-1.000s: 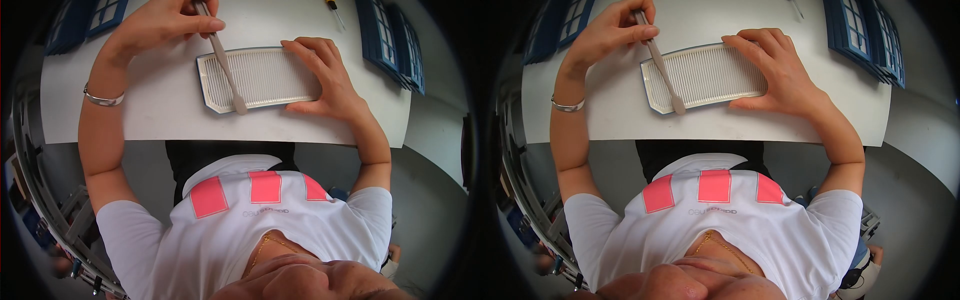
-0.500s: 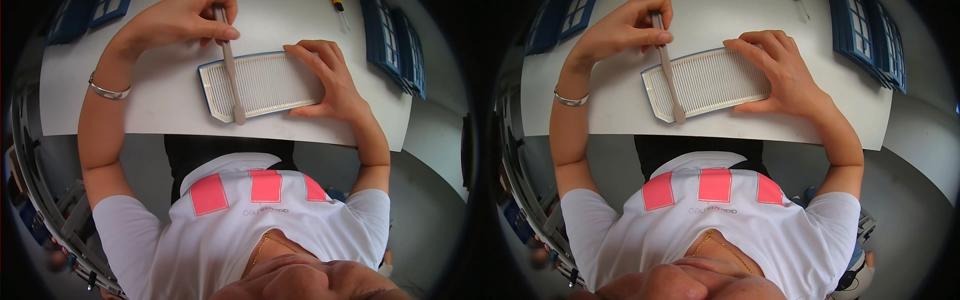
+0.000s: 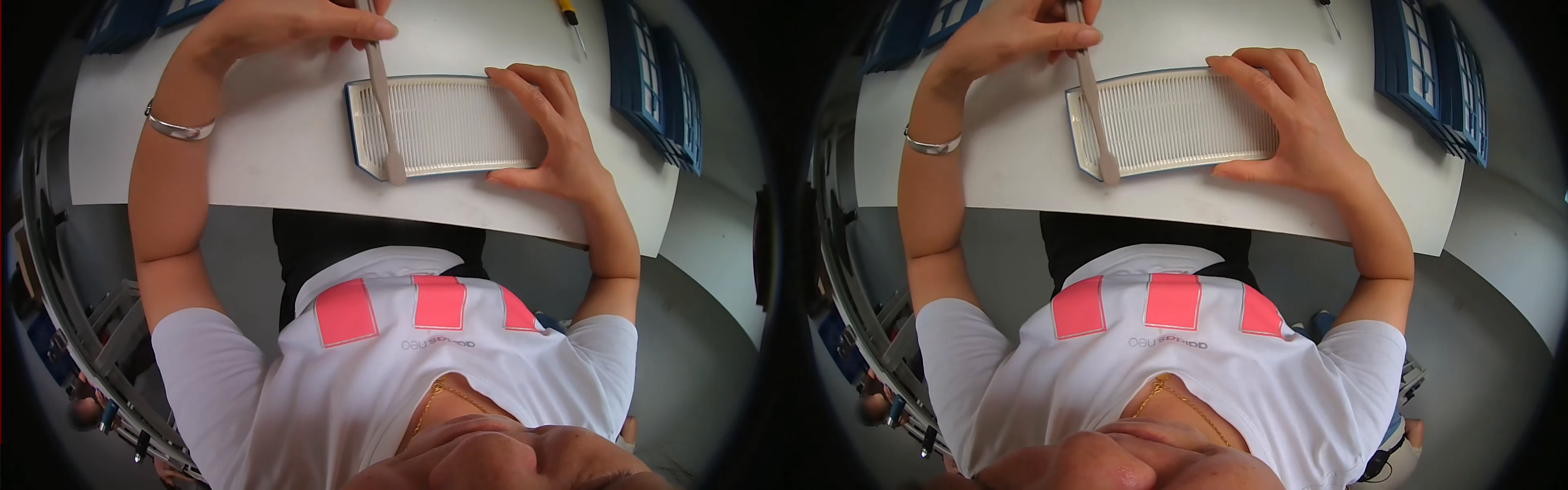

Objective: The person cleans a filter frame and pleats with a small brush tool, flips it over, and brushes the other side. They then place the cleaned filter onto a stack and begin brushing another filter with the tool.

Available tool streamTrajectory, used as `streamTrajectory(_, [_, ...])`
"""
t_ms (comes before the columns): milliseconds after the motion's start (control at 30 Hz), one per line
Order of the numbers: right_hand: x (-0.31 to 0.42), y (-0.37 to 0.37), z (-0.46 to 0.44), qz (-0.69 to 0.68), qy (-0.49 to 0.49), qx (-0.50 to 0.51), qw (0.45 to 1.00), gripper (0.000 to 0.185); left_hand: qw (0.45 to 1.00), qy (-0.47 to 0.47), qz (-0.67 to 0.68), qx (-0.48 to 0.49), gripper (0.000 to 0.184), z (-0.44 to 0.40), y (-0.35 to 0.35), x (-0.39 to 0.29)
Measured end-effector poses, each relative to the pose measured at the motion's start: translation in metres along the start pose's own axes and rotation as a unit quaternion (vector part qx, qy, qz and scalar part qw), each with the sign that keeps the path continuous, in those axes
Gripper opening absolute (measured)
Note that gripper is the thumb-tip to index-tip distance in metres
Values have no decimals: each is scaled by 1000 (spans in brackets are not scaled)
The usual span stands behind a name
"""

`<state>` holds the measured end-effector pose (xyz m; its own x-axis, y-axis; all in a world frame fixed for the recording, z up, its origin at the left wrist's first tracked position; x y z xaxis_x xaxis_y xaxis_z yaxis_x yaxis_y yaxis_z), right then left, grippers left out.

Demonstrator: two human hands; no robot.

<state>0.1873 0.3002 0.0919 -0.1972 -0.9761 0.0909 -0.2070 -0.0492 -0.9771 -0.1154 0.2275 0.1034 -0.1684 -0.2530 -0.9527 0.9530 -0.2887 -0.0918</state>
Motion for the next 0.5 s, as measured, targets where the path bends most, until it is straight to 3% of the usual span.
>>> streamTrajectory(67, [-2,0,0,-1,5,-2,1000,97,998,5,-19,-63,26,4,-14,0])
streamTrajectory(133, [-3,-1,1,1,5,-2,1000,97,998,7,-9,-61,27,3,-6,-4])
streamTrajectory(200, [-2,0,1,2,3,-1,1000,96,1000,11,-14,4,27,0,7,-2])
streamTrajectory(400, [1,-1,1,-3,4,4,1000,95,999,27,6,-38,26,0,-9,3])
streamTrajectory(500, [1,-2,0,8,14,6,1000,95,999,-1,-13,53,28,-4,7,1])
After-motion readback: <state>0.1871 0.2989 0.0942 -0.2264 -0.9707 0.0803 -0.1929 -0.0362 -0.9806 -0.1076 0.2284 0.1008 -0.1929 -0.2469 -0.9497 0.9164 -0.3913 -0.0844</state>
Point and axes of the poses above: each hand's wrist, its own z-axis away from the middle knuckle, its own y-axis out of the palm, x = y × z, the point moved 2 cm from there along -z, towards the middle knuckle, and after that the axes turned 15 degrees about z, right-handed, at the moved point
